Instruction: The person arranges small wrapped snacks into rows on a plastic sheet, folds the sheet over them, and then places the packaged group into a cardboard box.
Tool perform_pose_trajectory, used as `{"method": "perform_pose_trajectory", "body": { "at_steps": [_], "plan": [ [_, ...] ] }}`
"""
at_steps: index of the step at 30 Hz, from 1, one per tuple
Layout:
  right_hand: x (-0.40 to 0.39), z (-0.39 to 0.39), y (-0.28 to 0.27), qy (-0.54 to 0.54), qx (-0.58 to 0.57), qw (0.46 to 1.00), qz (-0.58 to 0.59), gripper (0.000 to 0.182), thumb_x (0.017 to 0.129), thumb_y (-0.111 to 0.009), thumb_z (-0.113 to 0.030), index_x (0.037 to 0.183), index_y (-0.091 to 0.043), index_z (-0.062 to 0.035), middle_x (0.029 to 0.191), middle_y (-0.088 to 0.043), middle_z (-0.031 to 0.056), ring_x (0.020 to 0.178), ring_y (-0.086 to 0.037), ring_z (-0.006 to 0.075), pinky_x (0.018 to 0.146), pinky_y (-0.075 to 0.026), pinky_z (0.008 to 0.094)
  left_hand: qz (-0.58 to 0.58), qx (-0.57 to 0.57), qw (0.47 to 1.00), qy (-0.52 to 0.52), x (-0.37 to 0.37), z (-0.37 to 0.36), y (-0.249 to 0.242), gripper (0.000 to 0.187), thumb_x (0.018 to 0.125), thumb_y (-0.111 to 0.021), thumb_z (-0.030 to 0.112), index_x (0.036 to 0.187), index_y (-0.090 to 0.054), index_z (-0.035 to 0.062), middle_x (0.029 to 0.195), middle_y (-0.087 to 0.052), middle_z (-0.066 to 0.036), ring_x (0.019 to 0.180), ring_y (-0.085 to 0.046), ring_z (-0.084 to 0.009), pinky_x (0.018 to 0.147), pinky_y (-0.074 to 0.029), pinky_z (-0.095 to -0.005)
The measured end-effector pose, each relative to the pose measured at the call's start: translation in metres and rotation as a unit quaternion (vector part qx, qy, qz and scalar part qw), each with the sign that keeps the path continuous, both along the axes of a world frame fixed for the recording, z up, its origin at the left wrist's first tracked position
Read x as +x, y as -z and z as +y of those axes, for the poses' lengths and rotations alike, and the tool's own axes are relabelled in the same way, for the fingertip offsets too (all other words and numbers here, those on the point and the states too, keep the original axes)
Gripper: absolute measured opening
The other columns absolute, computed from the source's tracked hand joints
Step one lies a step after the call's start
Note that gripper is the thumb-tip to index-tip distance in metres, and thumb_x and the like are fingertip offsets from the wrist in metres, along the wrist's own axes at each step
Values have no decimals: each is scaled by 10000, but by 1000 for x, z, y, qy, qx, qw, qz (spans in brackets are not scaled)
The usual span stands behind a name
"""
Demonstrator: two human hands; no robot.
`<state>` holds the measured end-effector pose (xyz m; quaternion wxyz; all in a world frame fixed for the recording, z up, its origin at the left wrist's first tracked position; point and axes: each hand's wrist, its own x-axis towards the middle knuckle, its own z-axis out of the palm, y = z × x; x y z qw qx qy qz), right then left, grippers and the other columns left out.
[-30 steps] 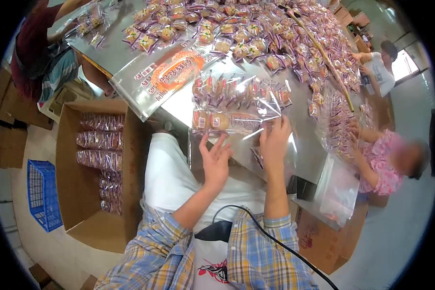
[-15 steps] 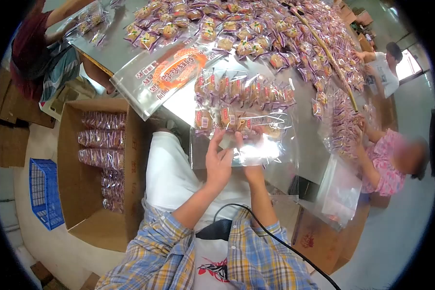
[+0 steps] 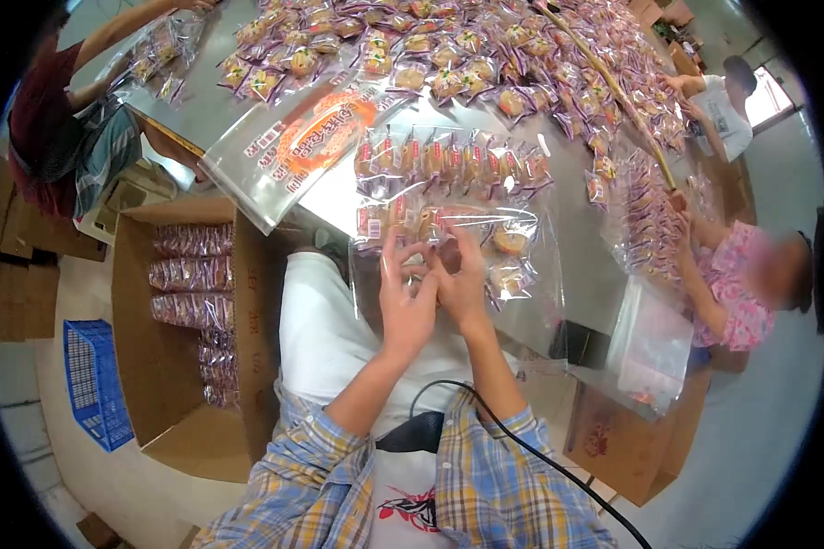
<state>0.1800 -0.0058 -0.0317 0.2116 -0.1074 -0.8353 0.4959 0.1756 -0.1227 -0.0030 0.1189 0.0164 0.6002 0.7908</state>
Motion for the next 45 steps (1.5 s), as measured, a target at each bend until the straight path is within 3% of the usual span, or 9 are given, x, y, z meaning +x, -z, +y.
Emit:
{"method": "perform_pose_trajectory", "body": {
  "at_steps": [10,14,17,20,26,31,34,35,45],
  "plan": [
    [-15,-4,10,66,11,997,42,534,910,-782,-108,1414,-621,-37,1185,-686,146,927,-657,243,797,-537,356,90,-145,984,-47,-2,-1,16,841,920,-710,39,1653,-297,39,1401,-501,-212,1114,-587,-281,863,-564,-365],
    [-12,6,3,12,150,984,94,540,939,-718,-88,1460,-586,-36,1262,-682,207,1052,-688,345,912,-546,410,280,-321,901,-85,-3,-9,23,716,879,-703,0,1558,-477,26,1341,-547,-178,1178,-544,-316,957,-506,-404],
    [1,3,-30,-3,-42,993,-113,539,961,-657,-68,1488,-557,-23,1312,-674,223,1090,-684,352,957,-534,415,327,-324,885,-72,4,-7,2,546,867,-697,27,1407,-627,-15,1308,-574,-189,1175,-534,-386,1068,-424,-475],
    [3,11,-19,-45,-61,997,-28,549,967,-634,-63,1503,-530,-6,1323,-669,234,1066,-680,342,948,-533,407,487,-397,777,-39,-2,-8,7,558,847,-694,95,1400,-653,39,1458,-583,-158,1369,-524,-349,1140,-378,-533],
    [8,22,-36,-69,31,995,-67,522,961,-619,-61,1473,-536,0,1369,-648,246,1117,-655,397,1004,-499,475,466,-565,681,16,-38,5,7,549,888,-662,190,1418,-632,50,1544,-561,-105,1475,-464,-332,1249,-233,-616],
    [18,39,-47,169,386,898,-131,581,864,-791,-260,1380,-614,-58,1374,-607,215,1206,-579,402,1011,-440,537,462,-545,700,2,-42,0,10,493,887,-681,146,1376,-677,86,1494,-616,-63,1429,-515,-281,1237,-272,-574],
    [21,60,-40,187,411,874,-177,506,890,-772,-322,1307,-680,-51,1219,-656,188,1103,-587,419,994,-444,534,471,-541,697,-16,-41,1,11,425,917,-685,134,1341,-712,118,1447,-660,-41,1378,-566,-259,1220,-304,-524],
    [24,72,-14,168,348,906,-170,574,842,-813,-256,1343,-617,-54,1355,-592,237,1182,-571,432,988,-446,559,471,-539,698,-20,-41,3,10,426,915,-690,137,1339,-714,119,1445,-662,-37,1380,-564,-259,1220,-304,-520],
    [1,49,-32,-26,156,987,-14,508,881,-671,59,1368,-542,-8,1468,-511,240,1308,-578,411,981,-566,445,439,-498,747,-5,-41,2,8,471,909,-681,157,1372,-669,69,1503,-615,-60,1418,-529,-309,1231,-287,-564]
  ]
}}
